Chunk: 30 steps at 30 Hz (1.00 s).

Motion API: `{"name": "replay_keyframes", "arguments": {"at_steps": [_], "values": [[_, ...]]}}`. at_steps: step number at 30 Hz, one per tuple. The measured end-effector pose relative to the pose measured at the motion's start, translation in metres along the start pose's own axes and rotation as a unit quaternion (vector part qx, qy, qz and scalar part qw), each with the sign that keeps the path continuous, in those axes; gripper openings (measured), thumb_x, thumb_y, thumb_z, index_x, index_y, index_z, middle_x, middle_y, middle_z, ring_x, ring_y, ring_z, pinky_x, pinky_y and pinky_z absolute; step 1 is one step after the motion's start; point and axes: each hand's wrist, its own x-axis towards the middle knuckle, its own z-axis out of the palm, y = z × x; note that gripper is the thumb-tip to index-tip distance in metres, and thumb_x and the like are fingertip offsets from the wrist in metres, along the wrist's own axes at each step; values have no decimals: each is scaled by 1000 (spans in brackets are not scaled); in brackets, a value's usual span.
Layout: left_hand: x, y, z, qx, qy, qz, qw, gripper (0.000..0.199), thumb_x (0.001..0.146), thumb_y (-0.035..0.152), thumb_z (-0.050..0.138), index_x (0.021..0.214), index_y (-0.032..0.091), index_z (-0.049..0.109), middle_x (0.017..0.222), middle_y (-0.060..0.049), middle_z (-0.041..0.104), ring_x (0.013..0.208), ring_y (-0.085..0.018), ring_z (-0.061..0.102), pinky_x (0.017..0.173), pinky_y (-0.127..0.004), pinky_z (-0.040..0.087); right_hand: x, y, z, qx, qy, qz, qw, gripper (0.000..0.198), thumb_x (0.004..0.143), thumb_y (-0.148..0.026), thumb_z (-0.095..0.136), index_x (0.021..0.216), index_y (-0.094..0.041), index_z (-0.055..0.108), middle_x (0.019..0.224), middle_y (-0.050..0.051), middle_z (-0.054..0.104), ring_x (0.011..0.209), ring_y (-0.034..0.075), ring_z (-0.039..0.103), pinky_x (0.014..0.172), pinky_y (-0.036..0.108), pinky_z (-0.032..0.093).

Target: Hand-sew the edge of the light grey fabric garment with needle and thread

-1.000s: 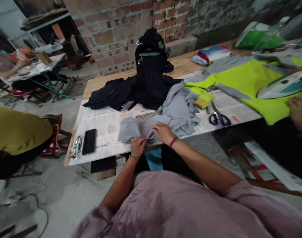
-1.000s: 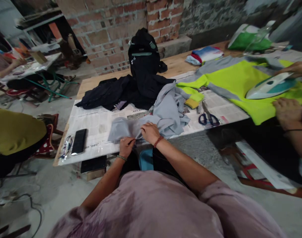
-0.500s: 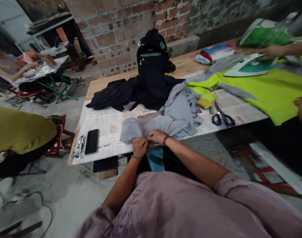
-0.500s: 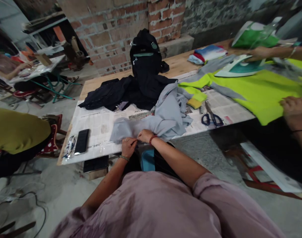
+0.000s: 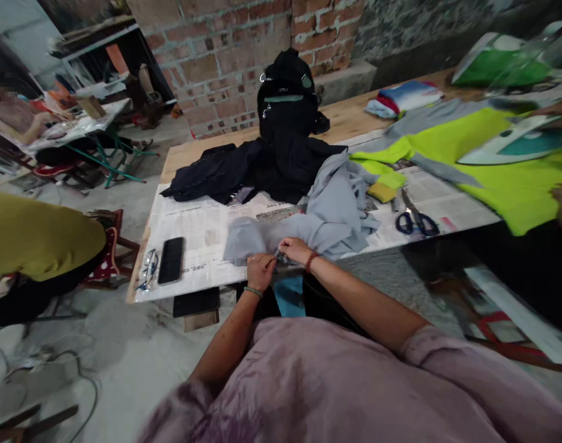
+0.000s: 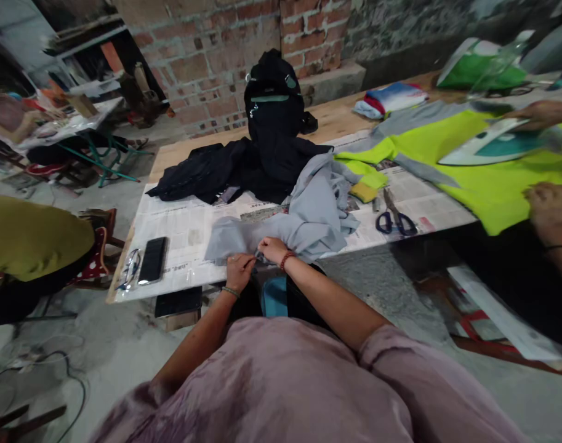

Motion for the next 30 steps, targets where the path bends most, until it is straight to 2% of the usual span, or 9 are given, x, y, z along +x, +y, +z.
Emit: {"name": "replay_keyframes", "arguments": {"at_steps": [3,8,16,19,22,25,28,29,30], "values": [[0,0,0,10,11,6,1000,11,83,21,56,83,21,67,82,-2,69,83,-17,60,76,-32,35,-2,0,5,29,3,-14,999,12,78,-19,48,79,-18,60,70,-3,64,56,7,52,54,17,36],[0,1,0,18,15,11,1000,12,83,20,56,83,21,67,82,-2,69,82,-17,60,74,-32,36,-5,0,10,68,6,-32,997,6,69,-14,56,72,-18,59,65,-4,60,58,8,50,56,18,36],[1,0,1,1,6,-9,1000,13,84,20,54,87,21,66,84,-2,69,84,-17,60,76,-33,36,1,0,21,192,57,34,979,6,70,-15,49,67,-18,53,58,-4,56,50,7,49,48,16,36],[-1,-1,1,9,-6,4,1000,12,84,21,54,85,22,66,85,-2,69,87,-17,59,78,-34,35,6,-3,14,247,80,63,964,4,70,-15,48,67,-17,49,57,-4,56,46,5,47,45,15,36],[-2,-2,1,10,-8,13,1000,11,83,23,55,87,22,66,86,-2,69,88,-17,59,79,-35,35,5,-8,-3,290,85,78,950,3,73,-17,47,71,-17,45,60,-4,57,42,4,46,42,15,36],[-2,-1,1,9,-9,9,1000,12,84,23,55,86,22,66,86,-2,69,88,-17,59,79,-34,35,-6,-14,-21,397,17,64,916,9,78,-24,47,79,-20,40,69,-3,61,43,6,51,40,15,38],[-2,1,2,11,-15,5,1000,13,84,24,54,86,22,66,86,-2,69,87,-17,59,78,-34,35,-18,-22,-30,512,-107,29,852,20,79,-31,53,82,-22,35,73,-3,63,58,11,62,50,22,48],[-2,1,2,12,-16,3,1000,13,84,24,53,86,22,66,85,-2,68,86,-17,58,78,-34,35,-21,-24,-31,519,-132,11,844,22,79,-33,54,82,-22,35,73,-3,62,65,13,64,56,26,51],[-2,1,2,12,-17,2,1000,13,84,24,53,86,22,66,85,-2,68,86,-17,58,77,-34,35,-23,-26,-32,512,-139,-13,848,22,79,-34,54,82,-22,35,72,-4,62,70,14,65,63,30,53]]}}
